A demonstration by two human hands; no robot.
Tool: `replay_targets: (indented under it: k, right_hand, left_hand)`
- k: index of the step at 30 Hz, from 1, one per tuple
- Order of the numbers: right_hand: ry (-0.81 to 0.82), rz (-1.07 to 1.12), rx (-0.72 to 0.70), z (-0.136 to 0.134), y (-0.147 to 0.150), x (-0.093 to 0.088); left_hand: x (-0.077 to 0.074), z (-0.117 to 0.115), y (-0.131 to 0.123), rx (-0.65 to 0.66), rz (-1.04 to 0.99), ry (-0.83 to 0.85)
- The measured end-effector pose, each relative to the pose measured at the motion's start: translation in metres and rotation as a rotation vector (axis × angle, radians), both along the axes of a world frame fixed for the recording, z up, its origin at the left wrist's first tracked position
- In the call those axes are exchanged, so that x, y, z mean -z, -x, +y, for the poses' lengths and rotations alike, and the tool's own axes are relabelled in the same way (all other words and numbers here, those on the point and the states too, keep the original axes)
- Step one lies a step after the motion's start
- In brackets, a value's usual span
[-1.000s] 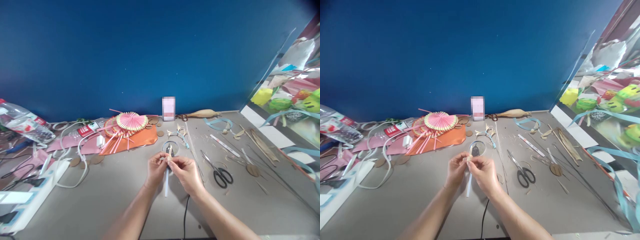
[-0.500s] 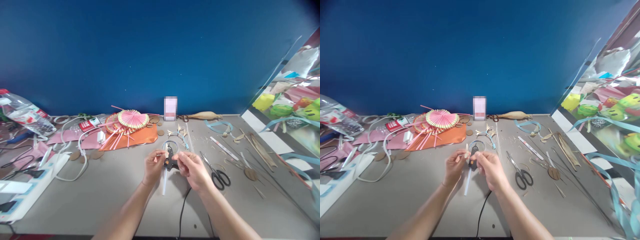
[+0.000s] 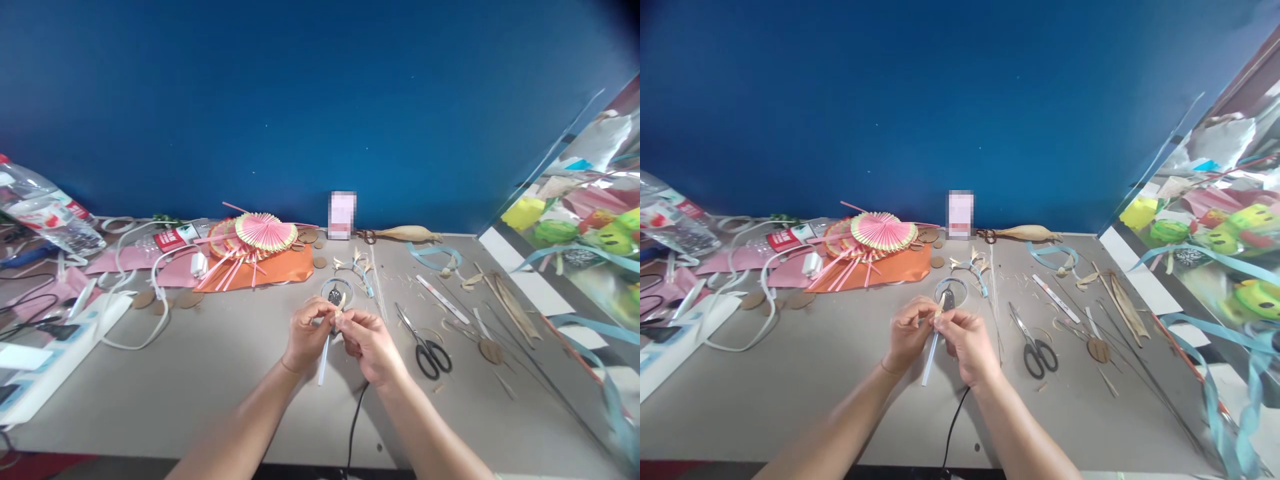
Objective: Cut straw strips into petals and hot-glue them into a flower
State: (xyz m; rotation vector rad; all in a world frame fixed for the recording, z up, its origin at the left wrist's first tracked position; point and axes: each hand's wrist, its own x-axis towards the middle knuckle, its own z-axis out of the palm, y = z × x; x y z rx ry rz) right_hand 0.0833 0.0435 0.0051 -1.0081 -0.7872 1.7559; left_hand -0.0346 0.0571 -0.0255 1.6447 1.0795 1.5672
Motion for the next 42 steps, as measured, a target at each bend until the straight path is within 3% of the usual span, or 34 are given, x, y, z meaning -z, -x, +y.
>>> replay_targets:
  k: [9, 15, 23, 32, 35, 42]
  right_hand:
    - [-0.284, -0.230, 0.028, 0.004, 0.002, 0.005]
    - [-0.409, -0.390, 0.002, 0.003, -0.003, 0.005]
    - [-0.372, -0.548, 0.024, -0.002, 0.002, 0.010]
    - [-0.336, -0.567, -0.096, -0.005, -0.003, 0.015]
    - [-0.335, -0.700, -0.148, -0.015, -0.009, 0.020]
    - [-0.451, -1.173, -0.035, -0.034, -0.007, 0.025]
  left_hand:
    - [0.001, 0.002, -0.005, 0.095, -0.424, 0.382]
    - [0.002, 0.001, -0.009, 0.119, -0.486, 0.471]
    - [0.003, 0.003, -0.008, 0.086, -0.446, 0.478]
    - [0.006, 0.006, -0.003, 0.075, -0.412, 0.473]
    - [0.010, 0.011, 0.000, -0.011, -0.402, 0.429]
    - [0.018, 0.024, 0.011, -0.096, -0.507, 0.395]
